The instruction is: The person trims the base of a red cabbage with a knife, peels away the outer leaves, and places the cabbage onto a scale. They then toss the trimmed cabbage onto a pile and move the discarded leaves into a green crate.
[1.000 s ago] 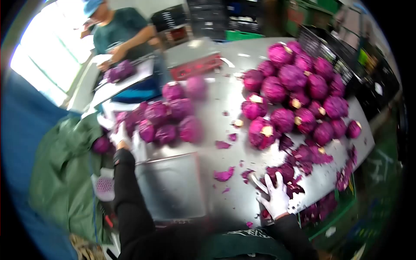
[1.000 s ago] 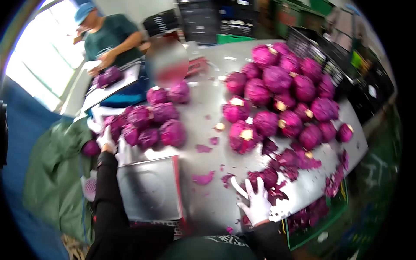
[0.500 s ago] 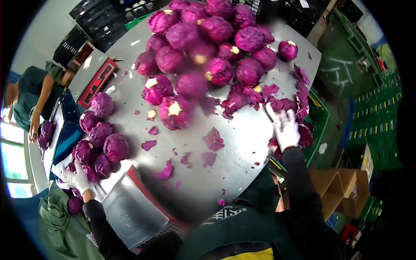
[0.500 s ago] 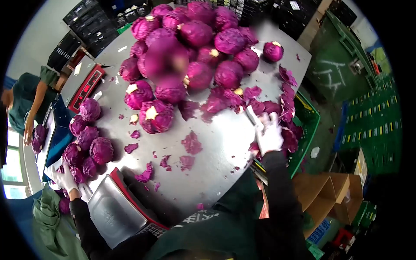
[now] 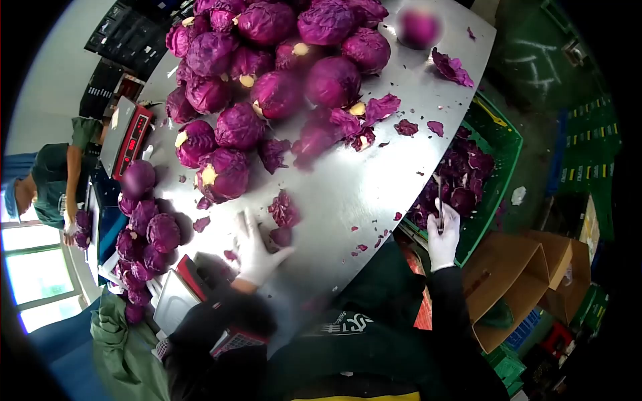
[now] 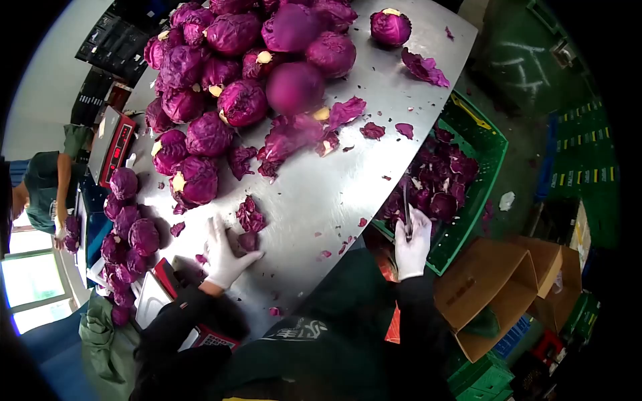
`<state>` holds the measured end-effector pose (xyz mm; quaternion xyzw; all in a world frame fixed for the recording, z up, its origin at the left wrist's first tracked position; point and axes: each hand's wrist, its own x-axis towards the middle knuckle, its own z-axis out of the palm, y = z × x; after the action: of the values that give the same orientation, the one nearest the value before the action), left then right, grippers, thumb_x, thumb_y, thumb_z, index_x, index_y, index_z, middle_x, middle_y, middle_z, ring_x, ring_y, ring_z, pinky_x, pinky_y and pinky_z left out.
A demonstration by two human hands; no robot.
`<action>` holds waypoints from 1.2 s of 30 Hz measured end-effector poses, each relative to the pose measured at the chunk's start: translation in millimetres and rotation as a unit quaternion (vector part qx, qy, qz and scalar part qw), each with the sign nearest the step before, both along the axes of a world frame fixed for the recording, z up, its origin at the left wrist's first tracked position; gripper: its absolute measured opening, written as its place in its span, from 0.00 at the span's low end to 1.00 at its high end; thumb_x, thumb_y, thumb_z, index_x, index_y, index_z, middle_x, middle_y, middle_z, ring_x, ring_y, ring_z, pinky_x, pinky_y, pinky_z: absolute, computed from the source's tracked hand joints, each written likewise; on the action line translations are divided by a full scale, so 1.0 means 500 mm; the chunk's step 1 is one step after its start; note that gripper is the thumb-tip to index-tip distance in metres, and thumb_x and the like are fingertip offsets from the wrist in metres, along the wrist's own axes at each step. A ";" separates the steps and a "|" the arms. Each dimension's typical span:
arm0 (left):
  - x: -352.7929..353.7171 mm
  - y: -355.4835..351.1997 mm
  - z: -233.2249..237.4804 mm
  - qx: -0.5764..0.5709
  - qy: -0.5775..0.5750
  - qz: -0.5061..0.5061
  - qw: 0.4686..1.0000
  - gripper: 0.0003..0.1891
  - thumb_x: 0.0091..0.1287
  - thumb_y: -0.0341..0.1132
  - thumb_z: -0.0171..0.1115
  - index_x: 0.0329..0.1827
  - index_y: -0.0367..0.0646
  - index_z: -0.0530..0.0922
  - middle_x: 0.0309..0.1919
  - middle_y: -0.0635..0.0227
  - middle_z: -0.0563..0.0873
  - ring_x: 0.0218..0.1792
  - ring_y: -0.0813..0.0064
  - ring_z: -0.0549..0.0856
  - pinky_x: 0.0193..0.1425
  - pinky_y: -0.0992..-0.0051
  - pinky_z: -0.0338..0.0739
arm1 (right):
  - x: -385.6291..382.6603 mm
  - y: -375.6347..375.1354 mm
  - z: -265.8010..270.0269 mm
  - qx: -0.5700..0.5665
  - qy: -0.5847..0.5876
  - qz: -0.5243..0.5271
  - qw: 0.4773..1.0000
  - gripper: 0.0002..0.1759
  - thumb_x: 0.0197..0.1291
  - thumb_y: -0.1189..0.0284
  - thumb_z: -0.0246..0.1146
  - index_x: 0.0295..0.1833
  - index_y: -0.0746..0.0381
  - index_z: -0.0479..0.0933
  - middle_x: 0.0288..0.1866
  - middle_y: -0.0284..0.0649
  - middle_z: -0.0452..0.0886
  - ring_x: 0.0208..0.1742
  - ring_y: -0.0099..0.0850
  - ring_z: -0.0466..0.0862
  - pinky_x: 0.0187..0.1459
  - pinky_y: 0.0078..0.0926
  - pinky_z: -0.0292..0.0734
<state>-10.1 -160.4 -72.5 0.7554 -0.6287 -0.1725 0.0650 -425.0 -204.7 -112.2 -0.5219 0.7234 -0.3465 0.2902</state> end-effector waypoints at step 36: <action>-0.116 0.203 0.049 0.080 -0.023 -0.148 0.986 0.62 0.47 0.70 0.72 0.81 0.48 0.55 0.78 0.35 0.49 0.79 0.32 0.47 0.74 0.29 0.41 | 0.205 0.070 0.093 0.277 -0.481 0.302 0.775 0.25 0.77 0.62 0.56 0.71 0.65 0.71 0.54 0.37 0.85 0.48 0.21 0.82 0.47 0.18 0.77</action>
<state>-67.9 -59.0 -47.9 0.6609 -0.7188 -0.2127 -0.0364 -322.4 -169.9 -65.9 -0.3756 0.3596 -0.2317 0.8222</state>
